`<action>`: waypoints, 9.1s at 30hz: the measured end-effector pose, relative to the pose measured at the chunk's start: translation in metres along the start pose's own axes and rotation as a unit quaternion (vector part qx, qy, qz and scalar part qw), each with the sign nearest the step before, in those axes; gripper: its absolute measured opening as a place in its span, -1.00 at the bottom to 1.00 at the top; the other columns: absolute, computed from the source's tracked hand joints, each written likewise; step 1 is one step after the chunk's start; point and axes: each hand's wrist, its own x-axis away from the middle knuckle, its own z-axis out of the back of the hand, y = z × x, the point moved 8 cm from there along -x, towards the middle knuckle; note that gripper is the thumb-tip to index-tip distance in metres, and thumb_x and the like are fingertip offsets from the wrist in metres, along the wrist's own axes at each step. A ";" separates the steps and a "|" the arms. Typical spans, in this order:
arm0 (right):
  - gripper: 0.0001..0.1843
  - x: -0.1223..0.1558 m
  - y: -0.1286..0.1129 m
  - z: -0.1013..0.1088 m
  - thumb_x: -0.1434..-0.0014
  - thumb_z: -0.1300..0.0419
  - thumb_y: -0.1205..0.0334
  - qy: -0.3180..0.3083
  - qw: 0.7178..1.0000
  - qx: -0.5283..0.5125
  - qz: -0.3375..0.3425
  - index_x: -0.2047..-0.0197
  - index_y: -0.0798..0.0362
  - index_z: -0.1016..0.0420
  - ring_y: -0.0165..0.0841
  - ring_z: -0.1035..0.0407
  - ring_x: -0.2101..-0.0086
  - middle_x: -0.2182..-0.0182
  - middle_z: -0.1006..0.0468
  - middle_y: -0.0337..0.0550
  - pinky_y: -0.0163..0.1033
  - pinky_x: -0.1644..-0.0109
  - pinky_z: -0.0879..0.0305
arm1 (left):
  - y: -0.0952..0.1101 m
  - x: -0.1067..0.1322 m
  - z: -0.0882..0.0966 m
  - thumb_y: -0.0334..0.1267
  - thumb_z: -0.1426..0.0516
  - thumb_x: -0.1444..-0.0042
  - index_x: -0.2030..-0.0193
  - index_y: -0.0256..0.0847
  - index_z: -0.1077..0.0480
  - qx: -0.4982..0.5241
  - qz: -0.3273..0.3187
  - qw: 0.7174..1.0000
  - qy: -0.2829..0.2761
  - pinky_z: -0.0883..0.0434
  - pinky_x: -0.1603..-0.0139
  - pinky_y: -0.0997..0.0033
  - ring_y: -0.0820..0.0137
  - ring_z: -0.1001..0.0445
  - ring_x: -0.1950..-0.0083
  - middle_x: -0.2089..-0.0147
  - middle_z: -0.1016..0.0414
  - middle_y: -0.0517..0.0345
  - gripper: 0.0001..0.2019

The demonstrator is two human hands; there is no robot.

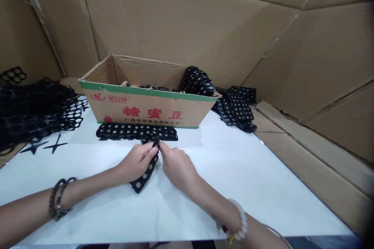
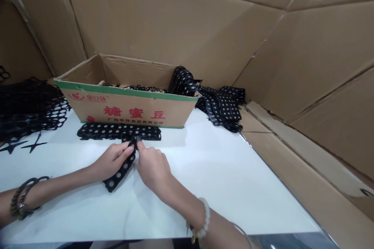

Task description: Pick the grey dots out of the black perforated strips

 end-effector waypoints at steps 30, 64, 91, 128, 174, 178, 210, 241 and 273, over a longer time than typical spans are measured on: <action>-0.56 0.007 0.003 0.017 -0.28 0.21 0.23 0.031 0.995 -0.040 0.081 -0.21 -0.07 -0.04 -0.35 -0.31 0.53 0.54 -0.45 -0.21 -0.36 0.52 0.07 | -0.014 -0.002 -0.002 -0.19 0.09 -0.14 0.42 -0.21 -0.22 0.133 0.085 0.988 0.003 -0.24 0.25 0.45 0.37 -0.30 0.28 0.44 -0.32 0.24 -0.80; -0.58 -0.001 0.011 0.024 -0.22 0.20 0.27 0.066 0.997 -0.026 -0.038 -0.09 -0.21 -0.22 -0.28 -0.41 0.41 0.36 -0.53 -0.19 -0.29 0.41 -0.11 | -0.010 -0.005 0.005 -0.07 0.03 -0.09 0.49 -0.22 -0.23 0.033 0.093 0.995 0.010 -0.17 0.44 0.51 0.44 -0.27 0.44 0.52 -0.30 0.27 -0.72; -0.48 0.010 -0.011 -0.006 -0.12 0.15 0.51 -0.073 0.997 0.016 -0.014 -0.18 0.29 -0.10 -0.21 -0.42 0.32 0.35 -0.50 0.09 -0.24 0.38 -0.23 | -0.008 0.006 -0.004 -0.13 0.11 -0.16 0.61 -0.20 -0.02 -0.073 0.047 0.996 0.007 -0.04 0.54 0.48 0.51 -0.09 0.58 0.65 -0.12 0.30 -0.65; -0.69 -0.003 0.069 0.048 -0.27 0.22 0.26 0.112 0.977 -0.134 -0.123 0.06 0.05 -0.27 -0.26 -0.39 0.30 0.26 -0.49 -0.05 -0.30 0.33 -0.12 | -0.016 0.004 -0.004 -0.05 0.13 -0.16 0.52 -0.20 -0.09 0.069 0.081 0.994 0.005 -0.10 0.53 0.51 0.50 -0.10 0.53 0.58 -0.07 0.31 -0.67; -0.76 -0.008 0.033 0.016 -0.27 0.19 0.16 0.026 0.964 -0.265 0.006 0.12 -0.01 -0.22 -0.34 -0.32 0.29 0.28 -0.44 -0.14 -0.30 0.26 -0.12 | -0.019 0.001 -0.008 -0.02 0.12 -0.17 0.48 -0.21 -0.09 0.128 0.090 0.987 -0.035 -0.04 0.55 0.54 0.52 -0.03 0.52 0.55 -0.01 0.33 -0.67; -0.76 0.001 0.038 0.028 -0.28 0.25 0.14 0.046 0.963 -0.262 -0.037 0.09 0.02 -0.10 -0.35 -0.32 0.40 0.38 -0.43 -0.15 -0.33 0.39 -0.08 | -0.020 0.002 -0.019 -0.03 0.03 -0.13 0.25 -0.19 -0.18 0.214 0.112 0.966 -0.096 -0.11 0.57 0.57 0.53 -0.10 0.50 0.46 -0.15 0.30 -0.75; -0.71 0.006 0.007 0.007 -0.06 0.12 0.51 -0.044 0.997 0.054 0.018 0.21 -0.01 -0.21 -0.34 -0.33 0.52 0.55 -0.40 -0.21 -0.32 0.54 0.16 | -0.019 0.000 -0.007 -0.10 0.08 -0.15 0.37 -0.23 -0.22 0.082 0.082 0.993 -0.029 -0.18 0.45 0.49 0.47 -0.23 0.43 0.46 -0.23 0.27 -0.75; -0.74 0.006 0.026 0.015 -0.27 0.22 0.25 -0.034 0.984 -0.173 0.010 0.20 0.08 -0.25 -0.36 -0.30 0.35 0.39 -0.41 -0.11 -0.34 0.42 -0.01 | -0.019 0.003 -0.009 -0.04 0.11 -0.16 0.51 -0.21 -0.15 0.094 0.119 0.988 -0.043 -0.14 0.55 0.52 0.51 -0.17 0.57 0.60 -0.19 0.31 -0.67; -0.56 0.004 -0.018 -0.002 -0.04 0.10 0.53 -0.073 0.997 0.005 -0.014 -0.03 0.26 -0.15 -0.20 -0.40 0.40 0.41 -0.48 0.00 -0.24 0.46 -0.16 | 0.017 0.014 -0.014 -0.32 0.20 -0.20 0.44 -0.21 -0.19 -0.135 -0.073 0.986 -0.059 -0.25 0.37 0.41 0.43 -0.24 0.39 0.38 -0.22 0.16 -0.75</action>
